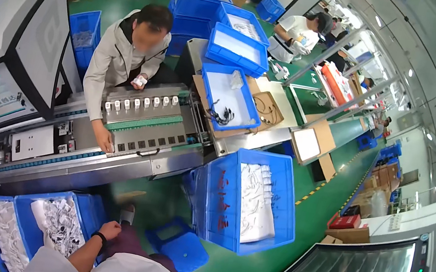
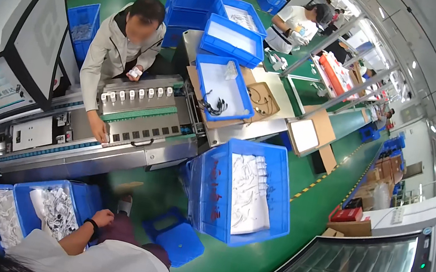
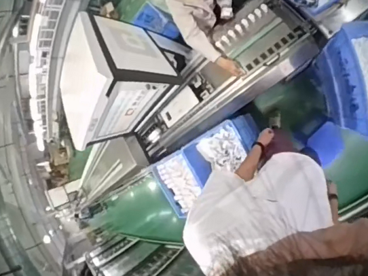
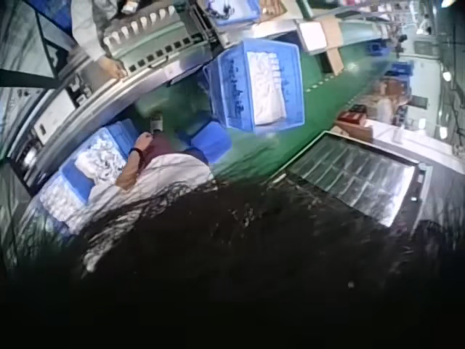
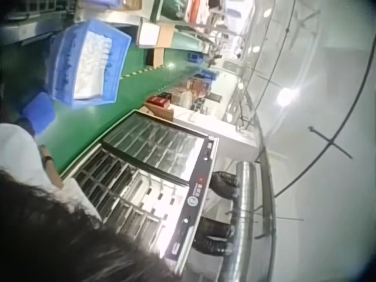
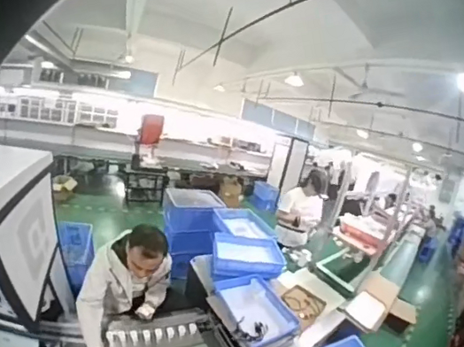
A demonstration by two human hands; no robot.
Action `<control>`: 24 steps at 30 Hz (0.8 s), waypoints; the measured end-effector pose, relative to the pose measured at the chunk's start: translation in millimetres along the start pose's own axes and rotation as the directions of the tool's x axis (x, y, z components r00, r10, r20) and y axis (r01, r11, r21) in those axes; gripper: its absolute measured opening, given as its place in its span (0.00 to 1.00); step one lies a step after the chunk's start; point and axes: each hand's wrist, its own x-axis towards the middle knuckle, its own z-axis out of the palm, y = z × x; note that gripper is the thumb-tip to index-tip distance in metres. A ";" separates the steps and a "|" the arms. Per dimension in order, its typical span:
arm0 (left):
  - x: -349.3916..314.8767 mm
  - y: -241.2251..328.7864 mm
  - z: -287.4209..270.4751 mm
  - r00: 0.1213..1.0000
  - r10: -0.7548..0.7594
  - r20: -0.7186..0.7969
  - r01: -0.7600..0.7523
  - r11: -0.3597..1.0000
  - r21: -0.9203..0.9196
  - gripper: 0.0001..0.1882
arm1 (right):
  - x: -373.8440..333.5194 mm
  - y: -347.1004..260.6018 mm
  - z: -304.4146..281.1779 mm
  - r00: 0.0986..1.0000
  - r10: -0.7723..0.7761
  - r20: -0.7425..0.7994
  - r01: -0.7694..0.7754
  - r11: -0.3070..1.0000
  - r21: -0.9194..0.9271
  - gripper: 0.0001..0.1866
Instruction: Organizing and placing small electronic components into the slots of an assembly machine feeder.
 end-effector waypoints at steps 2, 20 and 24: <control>20.7 -1.3 -19.6 1.000 -0.007 -0.026 0.006 0.999 -0.051 0.12 | 9.5 -59.9 -33.5 0.996 -0.090 0.002 0.090 0.996 -0.010 0.26; 6.2 -10.1 -1.1 0.909 -0.311 -0.276 0.229 0.929 -0.290 0.12 | 264.9 -292.9 -192.9 0.881 -0.382 0.278 0.455 0.844 -0.283 0.18; -1.9 19.7 32.6 0.835 -0.308 -0.457 0.217 0.946 -0.242 0.14 | 355.0 -259.7 -144.5 0.850 -0.275 0.450 0.464 0.796 -0.389 0.19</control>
